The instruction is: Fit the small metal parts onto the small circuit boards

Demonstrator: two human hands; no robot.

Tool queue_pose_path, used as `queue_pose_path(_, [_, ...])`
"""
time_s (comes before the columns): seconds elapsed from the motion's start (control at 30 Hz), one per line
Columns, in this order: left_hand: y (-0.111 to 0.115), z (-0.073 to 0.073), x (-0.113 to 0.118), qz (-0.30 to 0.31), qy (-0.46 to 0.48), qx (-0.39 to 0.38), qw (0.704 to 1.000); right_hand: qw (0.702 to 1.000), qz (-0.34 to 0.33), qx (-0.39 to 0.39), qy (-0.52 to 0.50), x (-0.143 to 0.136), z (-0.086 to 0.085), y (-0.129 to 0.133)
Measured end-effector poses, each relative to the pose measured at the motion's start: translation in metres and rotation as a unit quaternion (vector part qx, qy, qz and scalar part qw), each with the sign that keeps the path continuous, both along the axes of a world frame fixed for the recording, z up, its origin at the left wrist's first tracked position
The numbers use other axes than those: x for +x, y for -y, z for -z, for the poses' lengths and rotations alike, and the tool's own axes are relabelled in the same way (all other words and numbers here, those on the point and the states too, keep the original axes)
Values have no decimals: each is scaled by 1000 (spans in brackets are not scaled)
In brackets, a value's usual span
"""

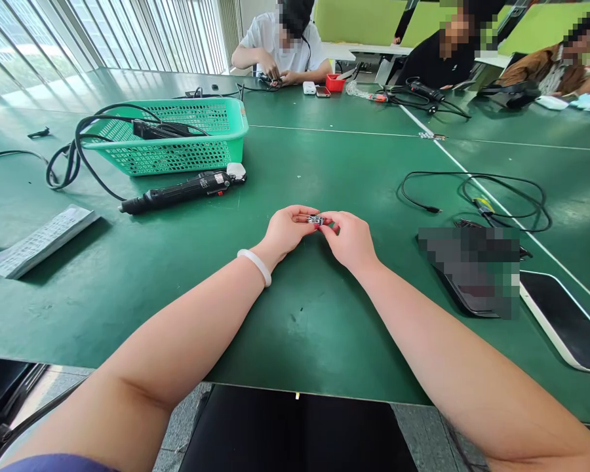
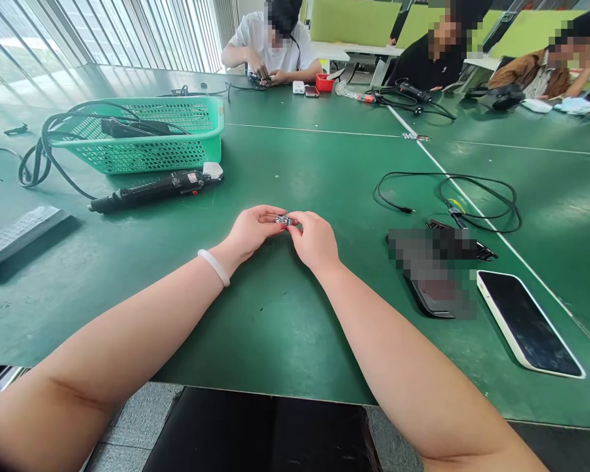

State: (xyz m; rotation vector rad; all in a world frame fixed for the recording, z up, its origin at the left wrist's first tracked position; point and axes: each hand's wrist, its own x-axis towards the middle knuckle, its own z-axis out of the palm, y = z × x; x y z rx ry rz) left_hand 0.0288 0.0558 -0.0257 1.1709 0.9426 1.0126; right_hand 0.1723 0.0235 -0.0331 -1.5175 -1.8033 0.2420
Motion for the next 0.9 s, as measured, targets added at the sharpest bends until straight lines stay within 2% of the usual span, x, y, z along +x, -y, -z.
queue_pose_path(0.17, [-1, 1, 0, -5, -8, 4, 1000, 1000, 17, -8, 12, -1, -1, 0])
queue_pose_path(0.9, [1, -3, -1, -11, -21, -8, 1000, 999, 18, -27, 1, -2, -2, 2])
